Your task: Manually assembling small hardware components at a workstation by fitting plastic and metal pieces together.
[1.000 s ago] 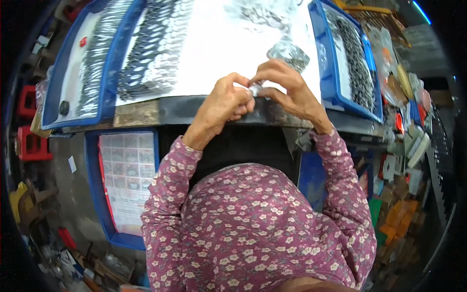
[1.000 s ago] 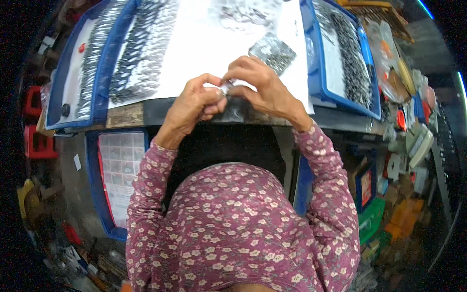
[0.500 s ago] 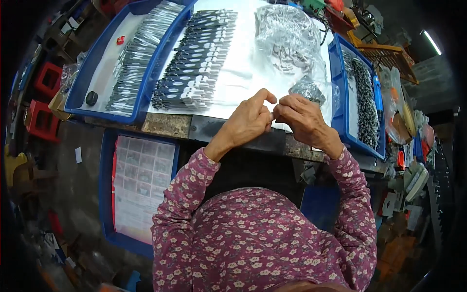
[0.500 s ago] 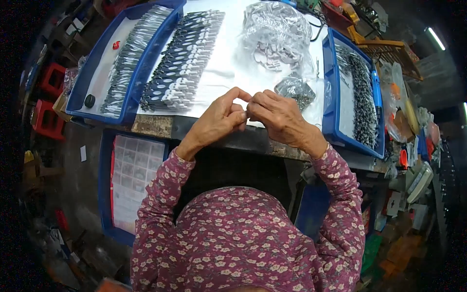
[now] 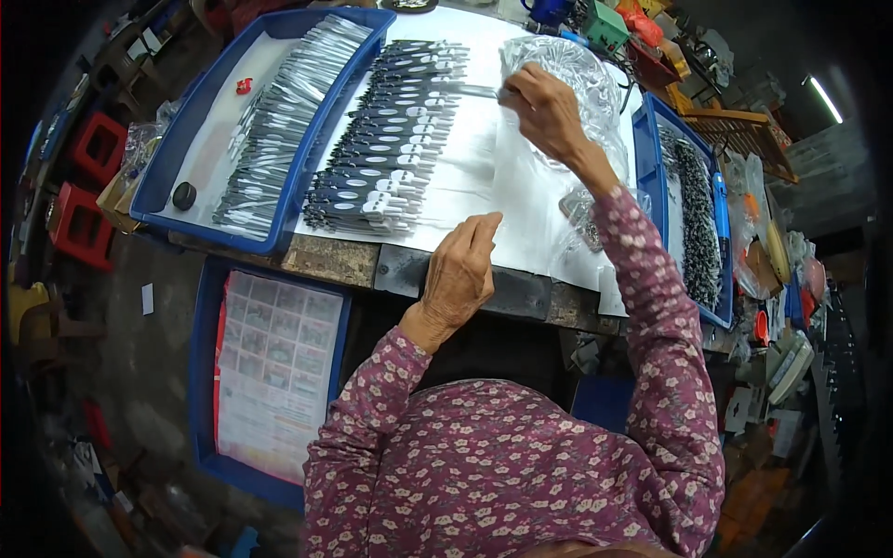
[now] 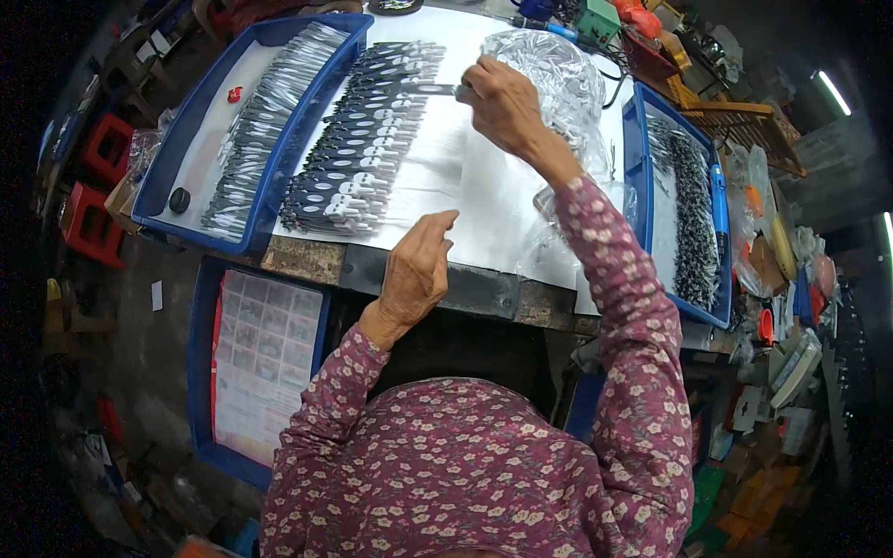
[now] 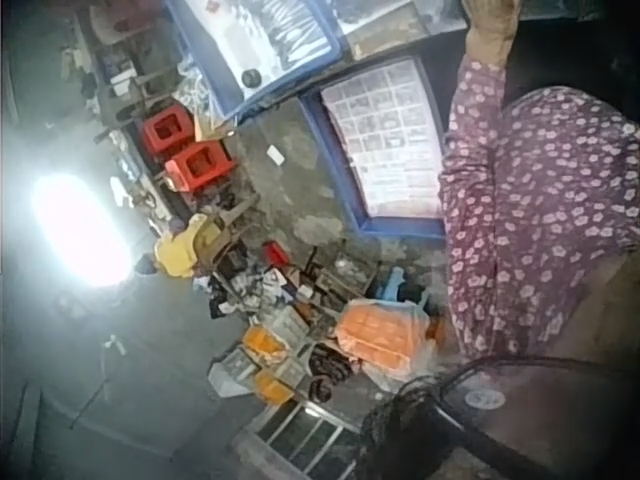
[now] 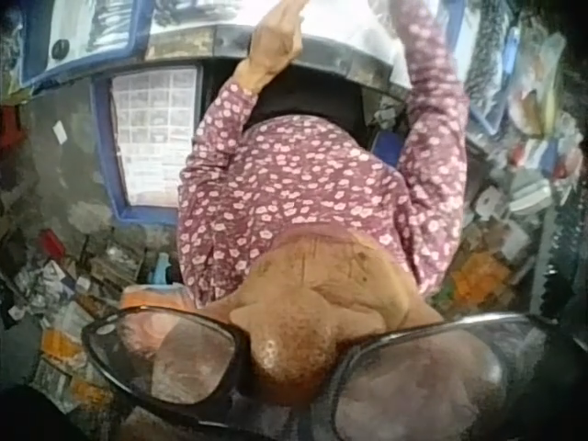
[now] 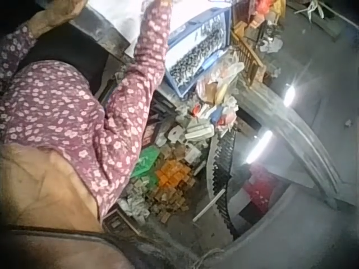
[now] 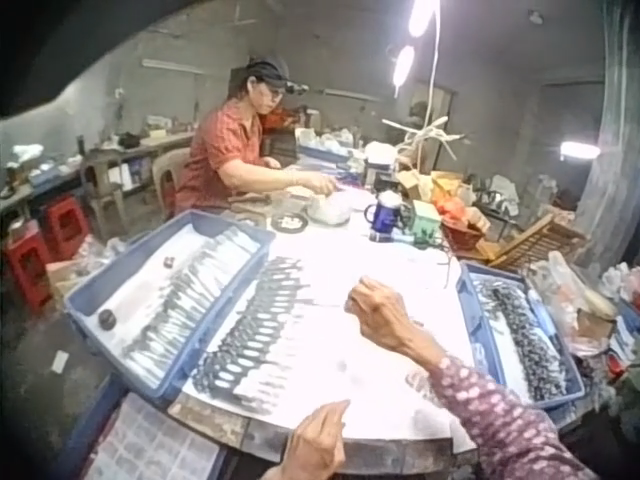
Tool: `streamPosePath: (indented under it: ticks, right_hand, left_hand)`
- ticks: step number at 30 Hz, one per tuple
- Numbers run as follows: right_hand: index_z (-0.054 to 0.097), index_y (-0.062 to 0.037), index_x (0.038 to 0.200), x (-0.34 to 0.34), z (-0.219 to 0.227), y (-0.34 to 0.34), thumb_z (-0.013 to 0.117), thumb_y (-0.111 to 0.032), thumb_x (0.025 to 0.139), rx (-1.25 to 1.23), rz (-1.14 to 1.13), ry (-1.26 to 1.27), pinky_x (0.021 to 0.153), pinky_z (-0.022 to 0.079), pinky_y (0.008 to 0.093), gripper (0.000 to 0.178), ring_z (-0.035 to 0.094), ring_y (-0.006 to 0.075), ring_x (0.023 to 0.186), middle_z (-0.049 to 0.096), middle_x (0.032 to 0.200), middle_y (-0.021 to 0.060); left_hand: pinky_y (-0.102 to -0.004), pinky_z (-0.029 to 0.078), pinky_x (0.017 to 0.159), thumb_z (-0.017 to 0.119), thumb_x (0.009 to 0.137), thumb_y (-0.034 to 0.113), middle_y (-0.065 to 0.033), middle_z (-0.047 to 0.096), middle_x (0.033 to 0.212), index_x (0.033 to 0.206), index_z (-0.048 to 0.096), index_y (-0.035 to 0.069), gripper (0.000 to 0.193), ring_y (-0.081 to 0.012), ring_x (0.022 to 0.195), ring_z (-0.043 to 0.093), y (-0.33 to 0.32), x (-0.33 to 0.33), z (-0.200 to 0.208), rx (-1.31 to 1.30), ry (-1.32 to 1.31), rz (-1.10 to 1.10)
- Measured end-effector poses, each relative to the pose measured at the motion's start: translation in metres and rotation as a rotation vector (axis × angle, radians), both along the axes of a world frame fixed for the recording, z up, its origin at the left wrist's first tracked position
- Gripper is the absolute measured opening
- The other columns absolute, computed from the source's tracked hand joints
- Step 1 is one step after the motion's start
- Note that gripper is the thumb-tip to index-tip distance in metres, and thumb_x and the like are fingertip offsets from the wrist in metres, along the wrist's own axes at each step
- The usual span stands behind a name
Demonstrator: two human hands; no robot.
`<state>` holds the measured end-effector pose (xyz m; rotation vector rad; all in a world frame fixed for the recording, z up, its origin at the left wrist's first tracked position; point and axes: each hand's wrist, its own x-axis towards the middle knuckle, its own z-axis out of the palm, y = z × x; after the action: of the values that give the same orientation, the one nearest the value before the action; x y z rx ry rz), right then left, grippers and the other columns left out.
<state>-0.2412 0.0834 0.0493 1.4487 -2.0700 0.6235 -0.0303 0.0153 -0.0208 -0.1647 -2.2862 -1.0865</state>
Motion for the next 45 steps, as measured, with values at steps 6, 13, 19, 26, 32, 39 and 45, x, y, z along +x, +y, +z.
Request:
streamPosePath:
  ticks: [6,13,19,26,32,39,45]
  right_hand:
    - [0.057,-0.0017,0.076,-0.029,-0.016,-0.056,0.062,-0.011,0.073,0.053,-0.087,0.037,0.062,0.043,0.0346,0.011,0.054,0.0259,0.07,0.053,0.076,0.0092]
    - [0.059,-0.0015,0.082,-0.036,-0.029,-0.086,0.062,-0.009,0.072,0.131,-0.111,0.042,0.065,0.045,0.0348,0.013,0.055,0.0264,0.074,0.054,0.079,0.0102]
    - [0.059,-0.0018,0.084,-0.038,-0.032,-0.084,0.061,-0.009,0.073,0.161,-0.107,0.021,0.065,0.046,0.0338,0.014,0.057,0.0261,0.077,0.056,0.083,0.0101]
    - [0.06,-0.0023,0.087,-0.038,-0.028,-0.081,0.061,-0.009,0.075,0.162,-0.093,0.011,0.066,0.047,0.033,0.014,0.057,0.0249,0.076,0.057,0.084,0.0094]
    - [0.062,-0.0034,0.088,-0.04,-0.03,-0.082,0.06,-0.008,0.076,0.143,-0.101,0.041,0.064,0.047,0.0312,0.013,0.057,0.0223,0.075,0.057,0.083,0.0082]
    - [0.061,-0.0033,0.087,-0.043,-0.035,-0.083,0.061,-0.009,0.076,0.111,-0.065,0.043,0.064,0.047,0.0314,0.012,0.057,0.0227,0.074,0.056,0.082,0.0081]
    - [0.059,-0.0038,0.083,-0.044,-0.032,-0.065,0.061,-0.01,0.076,0.001,-0.032,0.005,0.061,0.045,0.0332,0.009,0.056,0.0237,0.071,0.054,0.079,0.0082]
  left_hand:
    - [-0.0377,0.045,0.073,0.05,0.073,-0.009,-0.0196,0.055,0.094,0.108,0.048,-0.004,0.036,-0.0341,0.084,0.055,0.0,0.001,-0.009,-0.033,-0.037,0.0]
    - [-0.038,0.045,0.075,0.05,0.073,-0.009,-0.0201,0.055,0.097,0.109,0.048,-0.004,0.036,-0.0346,0.085,0.054,-0.003,0.002,-0.011,0.0,-0.064,-0.013]
    - [-0.0379,0.045,0.076,0.051,0.073,-0.008,-0.0199,0.054,0.096,0.109,0.048,-0.004,0.036,-0.0346,0.086,0.054,-0.003,0.001,-0.011,-0.003,-0.064,-0.016]
    - [-0.0378,0.044,0.076,0.051,0.073,-0.008,-0.0194,0.054,0.096,0.108,0.049,-0.004,0.035,-0.0344,0.087,0.054,-0.002,0.001,-0.009,-0.008,-0.076,-0.013]
    - [-0.0362,0.044,0.075,0.048,0.066,-0.012,-0.0172,0.053,0.093,0.103,0.049,-0.005,0.038,-0.0322,0.082,0.053,0.0,0.0,-0.01,-0.022,-0.039,-0.013]
    - [-0.0374,0.045,0.076,0.049,0.073,-0.01,-0.0189,0.055,0.095,0.103,0.05,-0.004,0.031,-0.034,0.086,0.054,-0.001,0.002,-0.009,-0.013,-0.071,-0.015]
    - [-0.0374,0.045,0.076,0.049,0.072,-0.012,-0.0188,0.056,0.093,0.101,0.051,-0.004,0.031,-0.0345,0.086,0.055,-0.001,0.002,-0.008,-0.013,-0.047,-0.02]
